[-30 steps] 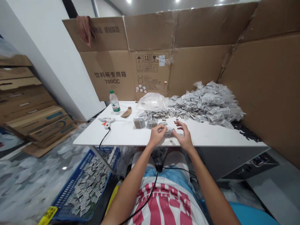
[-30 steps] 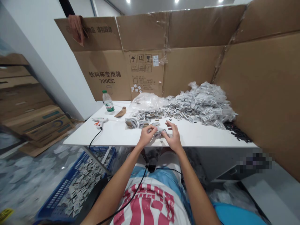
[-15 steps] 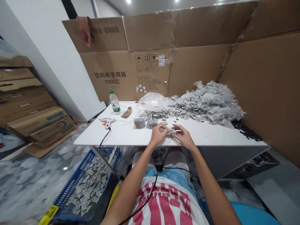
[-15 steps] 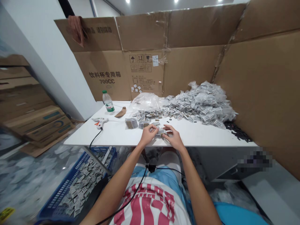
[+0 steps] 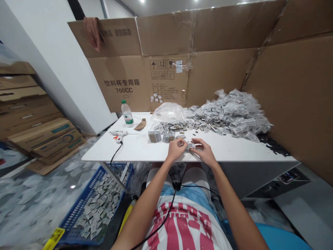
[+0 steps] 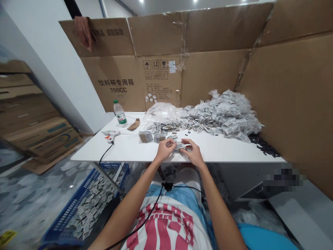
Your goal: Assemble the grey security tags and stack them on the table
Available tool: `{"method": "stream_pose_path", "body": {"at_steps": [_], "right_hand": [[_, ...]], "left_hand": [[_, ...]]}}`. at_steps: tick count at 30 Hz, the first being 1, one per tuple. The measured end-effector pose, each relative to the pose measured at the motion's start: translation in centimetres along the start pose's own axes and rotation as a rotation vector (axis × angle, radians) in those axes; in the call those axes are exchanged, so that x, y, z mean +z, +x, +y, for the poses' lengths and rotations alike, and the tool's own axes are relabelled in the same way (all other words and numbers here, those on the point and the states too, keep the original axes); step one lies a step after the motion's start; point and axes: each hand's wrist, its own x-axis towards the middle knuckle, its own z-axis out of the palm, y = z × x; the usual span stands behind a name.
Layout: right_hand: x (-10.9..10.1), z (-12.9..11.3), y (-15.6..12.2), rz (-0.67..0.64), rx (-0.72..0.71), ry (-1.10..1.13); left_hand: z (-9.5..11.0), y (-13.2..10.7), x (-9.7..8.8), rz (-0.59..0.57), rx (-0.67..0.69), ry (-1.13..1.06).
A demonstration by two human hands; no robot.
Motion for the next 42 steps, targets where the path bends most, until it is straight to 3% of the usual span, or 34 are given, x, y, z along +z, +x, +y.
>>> {"method": "stream_pose_path", "body": {"at_steps": [7,21,42], "right_hand": [[0.0,0.2,0.0,-0.004,0.000,0.000],[0.0,-0.1,-0.1,0.001,-0.008,-0.018],[-0.1,-0.2,-0.1,-0.002,0.000,-0.041]], "left_hand": [[0.4,0.0,0.0,-0.023,-0.027,0.057],[-0.5,0.3,0.2,-0.035,-0.074,-0.053],[-0.9,0.3,0.4,-0.025,-0.031,-0.039]]}}
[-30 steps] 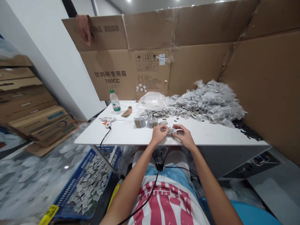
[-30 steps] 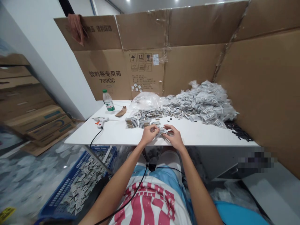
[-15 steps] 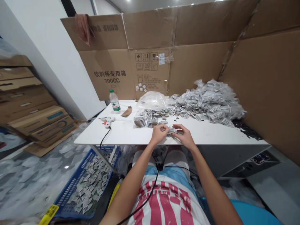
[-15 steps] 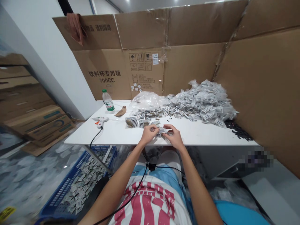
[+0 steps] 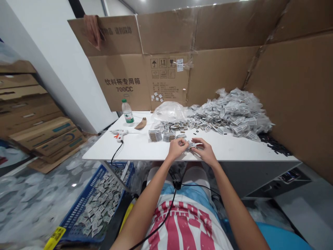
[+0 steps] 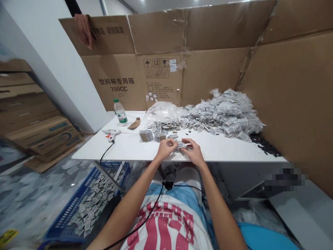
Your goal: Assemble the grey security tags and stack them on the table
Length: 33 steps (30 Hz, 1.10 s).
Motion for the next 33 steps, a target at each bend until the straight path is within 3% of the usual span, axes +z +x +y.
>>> {"method": "stream_pose_path", "body": {"at_steps": [7,14,26,33], "right_hand": [[0.00,0.07,0.07,0.001,0.001,0.006],[-0.22,0.60,0.24,-0.002,0.038,0.062],[-0.19,0.75,0.24,-0.012,0.047,0.051],[-0.15,0.53,0.17,-0.008,0.052,0.051]], "left_hand": [[0.35,-0.08,-0.15,-0.004,-0.004,-0.007],[0.79,-0.20,-0.50,0.076,-0.032,0.027],[0.56,-0.16,-0.49,0.012,-0.075,0.044],[0.41,-0.07,-0.37,-0.014,-0.100,0.159]]}}
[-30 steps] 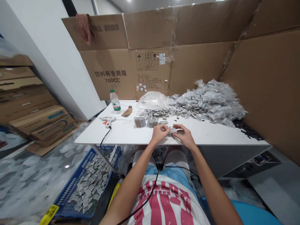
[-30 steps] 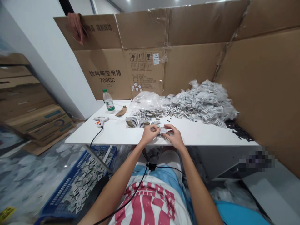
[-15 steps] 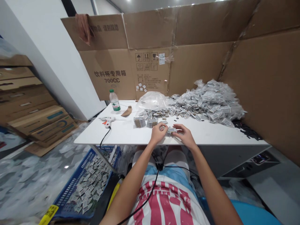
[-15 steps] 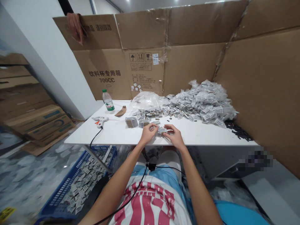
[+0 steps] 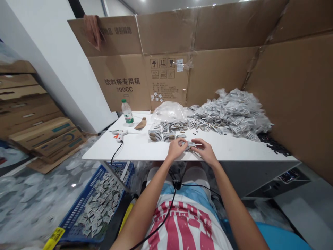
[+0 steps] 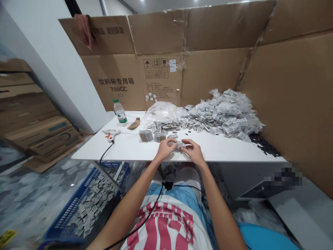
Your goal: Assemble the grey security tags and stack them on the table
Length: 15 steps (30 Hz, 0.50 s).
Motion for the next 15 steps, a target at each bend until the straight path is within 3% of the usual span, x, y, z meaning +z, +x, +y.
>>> {"method": "stream_pose_path", "body": {"at_steps": [9,15], "right_hand": [[0.0,0.2,0.0,0.001,0.006,0.004],[-1.1,1.1,0.2,0.015,-0.013,0.102]], "left_hand": [[-0.1,0.0,0.3,0.015,-0.003,0.022],[0.3,-0.3,-0.2,0.081,0.019,-0.096]]}}
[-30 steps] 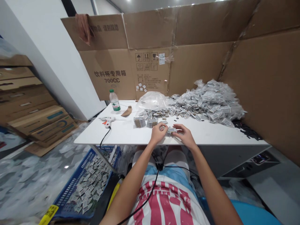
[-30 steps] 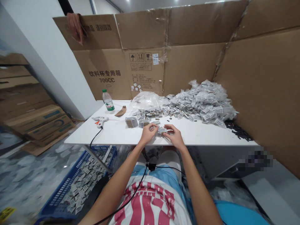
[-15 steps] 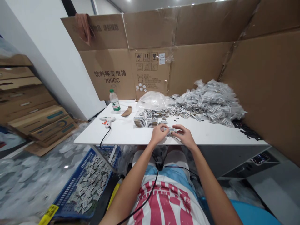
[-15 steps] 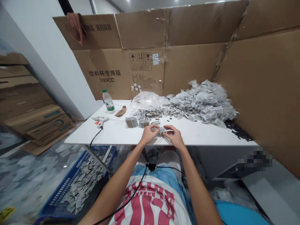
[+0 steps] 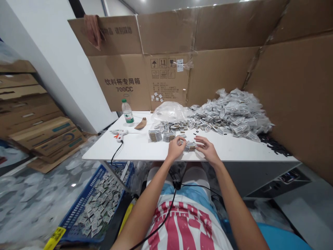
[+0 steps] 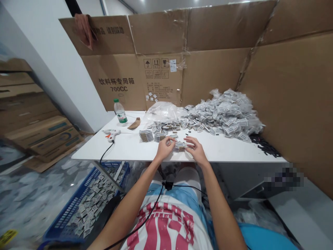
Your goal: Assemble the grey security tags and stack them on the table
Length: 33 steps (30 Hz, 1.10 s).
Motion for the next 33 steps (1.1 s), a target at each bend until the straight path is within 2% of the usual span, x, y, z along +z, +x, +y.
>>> {"method": "stream_pose_path", "body": {"at_steps": [4,6,8,12,15,19,25,33], "right_hand": [[-0.7,1.4,1.6,0.116,0.102,0.017],[-0.7,2.1,3.2,0.076,0.096,-0.070],[-0.5,2.7,5.1,0.032,0.053,-0.164],[0.1,4.2,8.8,-0.027,-0.126,-0.404],[0.4,5.4,10.4,-0.079,-0.197,-0.511],[0.6,6.6,10.9,-0.123,-0.176,-0.541],[0.6,7.3,10.7,-0.125,-0.148,-0.519],[0.6,6.6,10.1,-0.037,-0.146,-0.900]], "left_hand": [[0.1,-0.2,-0.4,0.006,0.030,-0.096],[-0.1,-0.3,-0.4,0.006,0.039,-0.135],[-0.4,-0.4,-0.2,0.007,0.046,-0.172],[-1.0,-0.2,0.2,0.006,0.090,-0.243],[-1.3,0.0,0.3,0.031,0.144,-0.262],[-1.2,-0.1,0.2,0.078,0.161,-0.289],[-0.6,-0.2,0.3,0.026,0.163,-0.320],[-0.5,-0.3,0.2,0.016,0.196,-0.380]]}}
